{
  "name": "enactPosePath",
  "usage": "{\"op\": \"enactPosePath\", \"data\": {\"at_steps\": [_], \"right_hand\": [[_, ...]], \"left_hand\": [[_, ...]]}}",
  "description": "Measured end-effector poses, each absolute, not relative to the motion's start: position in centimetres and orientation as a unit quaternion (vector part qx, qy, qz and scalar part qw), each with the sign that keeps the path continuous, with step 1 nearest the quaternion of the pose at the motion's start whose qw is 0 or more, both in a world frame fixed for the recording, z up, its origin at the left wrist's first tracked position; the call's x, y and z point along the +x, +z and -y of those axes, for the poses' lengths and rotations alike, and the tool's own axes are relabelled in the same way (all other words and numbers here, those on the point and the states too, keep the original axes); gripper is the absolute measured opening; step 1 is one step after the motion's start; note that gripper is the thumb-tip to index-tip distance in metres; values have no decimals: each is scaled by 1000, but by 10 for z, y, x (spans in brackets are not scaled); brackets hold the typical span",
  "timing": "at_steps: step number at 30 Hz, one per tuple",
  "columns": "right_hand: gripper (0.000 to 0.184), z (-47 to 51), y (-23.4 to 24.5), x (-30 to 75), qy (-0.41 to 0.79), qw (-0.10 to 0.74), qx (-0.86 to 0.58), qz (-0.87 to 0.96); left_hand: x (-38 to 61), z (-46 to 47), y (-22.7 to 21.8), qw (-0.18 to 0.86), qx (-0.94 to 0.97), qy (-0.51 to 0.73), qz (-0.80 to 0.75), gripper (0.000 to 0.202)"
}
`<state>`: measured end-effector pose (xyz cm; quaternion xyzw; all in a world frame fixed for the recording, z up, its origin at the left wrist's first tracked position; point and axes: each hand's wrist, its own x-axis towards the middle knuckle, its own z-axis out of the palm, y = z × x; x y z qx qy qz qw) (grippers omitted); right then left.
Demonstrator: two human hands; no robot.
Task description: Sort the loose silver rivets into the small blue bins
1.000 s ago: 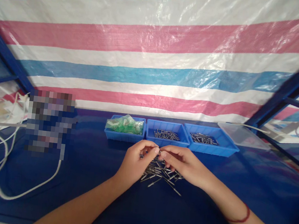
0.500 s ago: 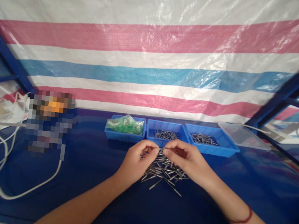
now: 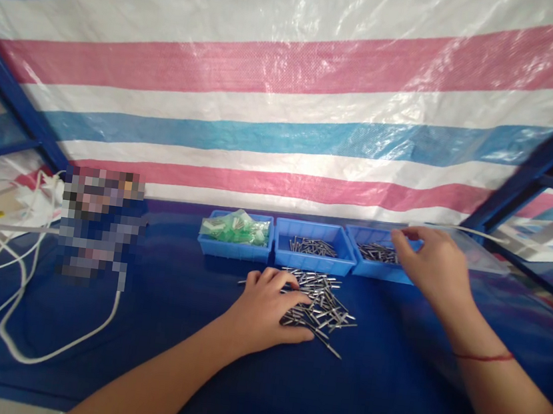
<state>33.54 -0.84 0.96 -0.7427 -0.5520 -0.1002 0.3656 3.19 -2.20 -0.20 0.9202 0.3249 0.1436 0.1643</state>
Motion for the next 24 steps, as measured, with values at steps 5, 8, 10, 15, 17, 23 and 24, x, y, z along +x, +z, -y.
{"op": "enactPosePath", "data": {"at_steps": [5, 8, 10, 15, 17, 23, 24], "right_hand": [[26, 9, 9, 329, -113, 378, -715, 576], [24, 14, 14, 306, -107, 393, -676, 613], [23, 17, 15, 290, -81, 399, -637, 654], [21, 26, 13, 261, 4, 384, -549, 743], [19, 29, 14, 254, 30, 368, -523, 768], [18, 36, 17, 242, 107, 274, -451, 843], [18, 37, 17, 240, 112, 270, -450, 844]], "left_hand": [[34, 20, -8, 145, 918, 168, -330, 18], [35, 19, -10, 132, 913, 180, -340, 19], [35, 18, -10, 127, 911, 181, -347, 21], [34, 18, -10, 116, 913, 173, -352, 17], [34, 18, -10, 111, 914, 172, -351, 17], [34, 18, -8, 110, 894, 221, -374, 20], [34, 18, -6, 117, 888, 235, -377, 20]]}}
